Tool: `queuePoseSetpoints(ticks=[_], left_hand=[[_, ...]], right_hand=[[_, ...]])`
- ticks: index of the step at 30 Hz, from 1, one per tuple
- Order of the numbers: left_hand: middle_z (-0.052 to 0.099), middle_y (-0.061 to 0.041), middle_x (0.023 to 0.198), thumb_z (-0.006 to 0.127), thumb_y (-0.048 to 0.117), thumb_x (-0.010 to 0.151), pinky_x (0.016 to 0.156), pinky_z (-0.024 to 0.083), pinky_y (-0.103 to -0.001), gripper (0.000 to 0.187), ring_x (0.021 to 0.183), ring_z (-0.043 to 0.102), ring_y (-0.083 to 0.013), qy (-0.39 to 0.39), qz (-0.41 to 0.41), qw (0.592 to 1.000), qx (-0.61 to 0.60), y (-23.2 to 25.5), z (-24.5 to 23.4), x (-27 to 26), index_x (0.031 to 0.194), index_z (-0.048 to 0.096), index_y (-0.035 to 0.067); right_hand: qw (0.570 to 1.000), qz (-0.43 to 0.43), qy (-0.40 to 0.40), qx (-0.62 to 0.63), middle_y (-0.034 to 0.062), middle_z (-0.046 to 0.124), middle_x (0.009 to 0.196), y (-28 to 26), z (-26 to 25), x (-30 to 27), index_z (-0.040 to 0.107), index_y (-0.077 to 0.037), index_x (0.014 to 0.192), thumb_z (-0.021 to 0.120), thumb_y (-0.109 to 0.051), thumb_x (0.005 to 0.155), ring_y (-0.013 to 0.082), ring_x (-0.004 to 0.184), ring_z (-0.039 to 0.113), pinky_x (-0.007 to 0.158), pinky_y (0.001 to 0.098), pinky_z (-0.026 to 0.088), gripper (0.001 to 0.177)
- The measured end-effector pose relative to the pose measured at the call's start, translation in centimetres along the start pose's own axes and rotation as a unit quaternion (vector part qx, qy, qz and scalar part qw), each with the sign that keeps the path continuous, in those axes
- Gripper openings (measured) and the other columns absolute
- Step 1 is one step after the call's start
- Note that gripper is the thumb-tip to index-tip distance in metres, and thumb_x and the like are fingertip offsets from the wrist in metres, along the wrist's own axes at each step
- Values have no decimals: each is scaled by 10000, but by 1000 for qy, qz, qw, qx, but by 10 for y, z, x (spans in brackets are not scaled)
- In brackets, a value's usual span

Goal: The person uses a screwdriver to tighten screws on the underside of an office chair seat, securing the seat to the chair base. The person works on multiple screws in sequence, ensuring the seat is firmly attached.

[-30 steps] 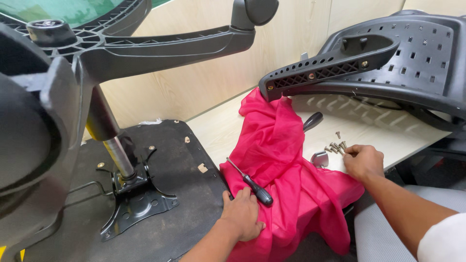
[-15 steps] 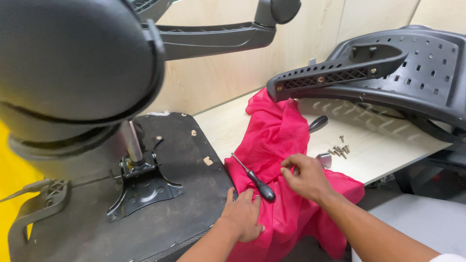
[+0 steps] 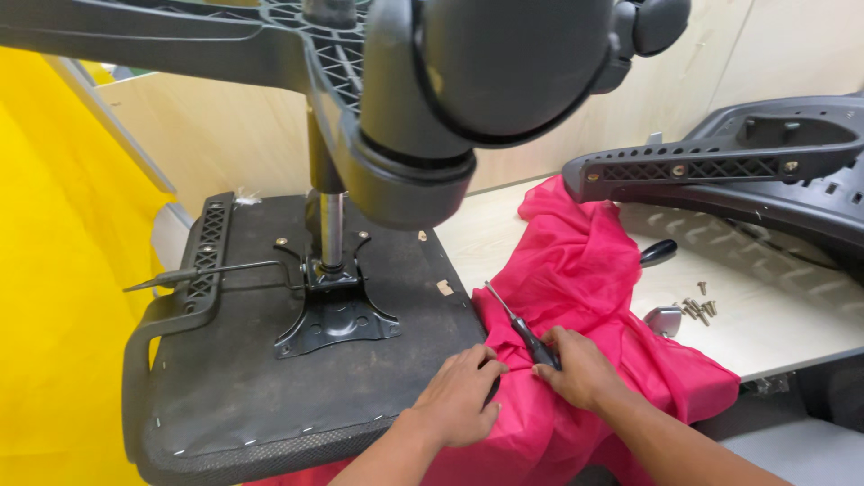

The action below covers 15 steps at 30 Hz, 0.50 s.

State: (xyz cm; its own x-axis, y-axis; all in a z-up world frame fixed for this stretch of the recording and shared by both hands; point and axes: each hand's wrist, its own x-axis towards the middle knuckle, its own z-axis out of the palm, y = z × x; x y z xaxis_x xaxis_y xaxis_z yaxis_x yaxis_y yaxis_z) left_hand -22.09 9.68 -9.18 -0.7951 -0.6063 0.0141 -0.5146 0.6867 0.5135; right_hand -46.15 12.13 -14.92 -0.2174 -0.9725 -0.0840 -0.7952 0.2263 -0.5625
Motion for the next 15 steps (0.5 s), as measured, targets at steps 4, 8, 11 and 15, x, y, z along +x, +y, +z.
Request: queuePoseSetpoints(ticks=[4,8,11,15], left_hand=[[500,-144,1361,703,181,841,1092,381,-448,458,1280,484,-376,17,-5,1000,-22,-3,-10,-12,1275,601,77],[520,-120,1322,701,176,829,1075,384,-436,425,1252,490,-356,51,-20,998,-21,-7,-19,-23,1240,632,91],[564,-100,1225,700,174,827,1041,377,-430,350,1211,519,-307,110,-16,994,13,-14,-27,-31,1166,664,94],[613,-69,1100,694,175,836,955,377,-429,233,1136,545,-248,214,-46,974,56,-22,-36,-40,1059,704,107]], right_hand=[[1000,-1,28,-13,189,705,1093,0,2,3,585,-54,1204,821,-257,778,341,1049,683,932,428,527,527],[987,40,126,95,182,728,1030,-10,5,2,651,-38,1176,770,-224,799,320,905,728,807,423,579,437],[954,49,237,175,150,741,956,-23,0,3,696,-30,1153,771,-249,831,254,833,724,762,383,566,397],[897,119,327,274,110,719,885,-44,-11,15,714,-24,1127,786,-274,884,219,781,657,729,345,522,356]])
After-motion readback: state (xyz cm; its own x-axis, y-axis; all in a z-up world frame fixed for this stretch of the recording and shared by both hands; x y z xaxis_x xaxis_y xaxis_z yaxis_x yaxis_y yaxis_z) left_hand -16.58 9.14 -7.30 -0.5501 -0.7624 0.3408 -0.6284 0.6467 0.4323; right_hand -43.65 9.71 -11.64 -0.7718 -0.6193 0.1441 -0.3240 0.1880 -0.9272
